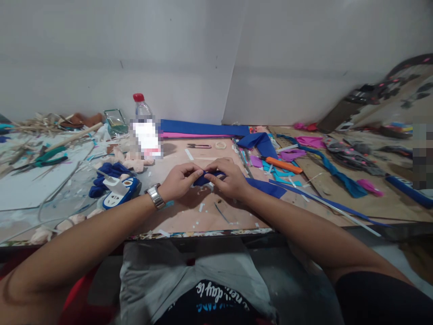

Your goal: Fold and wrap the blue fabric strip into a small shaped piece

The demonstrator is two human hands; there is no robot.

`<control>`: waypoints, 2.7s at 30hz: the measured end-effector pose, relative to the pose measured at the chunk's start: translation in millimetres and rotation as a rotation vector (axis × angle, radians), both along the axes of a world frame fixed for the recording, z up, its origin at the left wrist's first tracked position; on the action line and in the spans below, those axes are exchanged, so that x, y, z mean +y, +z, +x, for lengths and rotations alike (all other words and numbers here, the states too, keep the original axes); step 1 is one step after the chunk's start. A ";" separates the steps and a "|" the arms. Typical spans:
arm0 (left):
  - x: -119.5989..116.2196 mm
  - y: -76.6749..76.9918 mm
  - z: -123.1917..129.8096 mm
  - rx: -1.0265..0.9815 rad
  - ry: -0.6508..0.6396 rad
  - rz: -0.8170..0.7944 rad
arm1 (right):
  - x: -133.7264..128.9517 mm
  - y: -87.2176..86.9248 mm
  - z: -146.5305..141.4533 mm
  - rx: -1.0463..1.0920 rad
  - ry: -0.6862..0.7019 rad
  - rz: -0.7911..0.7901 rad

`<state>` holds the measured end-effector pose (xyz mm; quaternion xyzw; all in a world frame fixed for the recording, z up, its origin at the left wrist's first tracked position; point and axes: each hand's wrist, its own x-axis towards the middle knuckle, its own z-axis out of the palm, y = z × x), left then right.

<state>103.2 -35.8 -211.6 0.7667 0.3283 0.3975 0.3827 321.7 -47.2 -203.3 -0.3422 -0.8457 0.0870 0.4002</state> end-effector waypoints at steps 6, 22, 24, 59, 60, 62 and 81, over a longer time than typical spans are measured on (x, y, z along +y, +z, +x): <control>1.0 -1.5 -0.2 0.014 -0.008 0.030 | 1.6 -1.1 -0.1 0.020 0.005 0.016; -1.3 -1.3 0.2 0.029 -0.038 0.022 | 0.5 -0.5 0.0 -0.017 0.043 -0.027; -1.6 -1.6 0.8 0.031 -0.029 0.014 | 0.1 -0.7 -0.6 -0.012 0.040 -0.026; -3.3 1.2 2.5 -0.001 -0.026 -0.056 | 1.1 -2.6 -0.6 -0.011 0.006 -0.070; -3.2 1.1 2.6 0.003 -0.024 -0.055 | 1.1 -2.9 -0.6 -0.011 0.006 -0.070; -2.9 0.4 2.7 0.001 -0.021 -0.055 | 1.2 -3.4 -0.5 -0.012 0.004 -0.068; -3.6 0.1 2.8 0.015 -0.006 -0.042 | 0.9 -3.5 -1.2 0.001 0.002 -0.093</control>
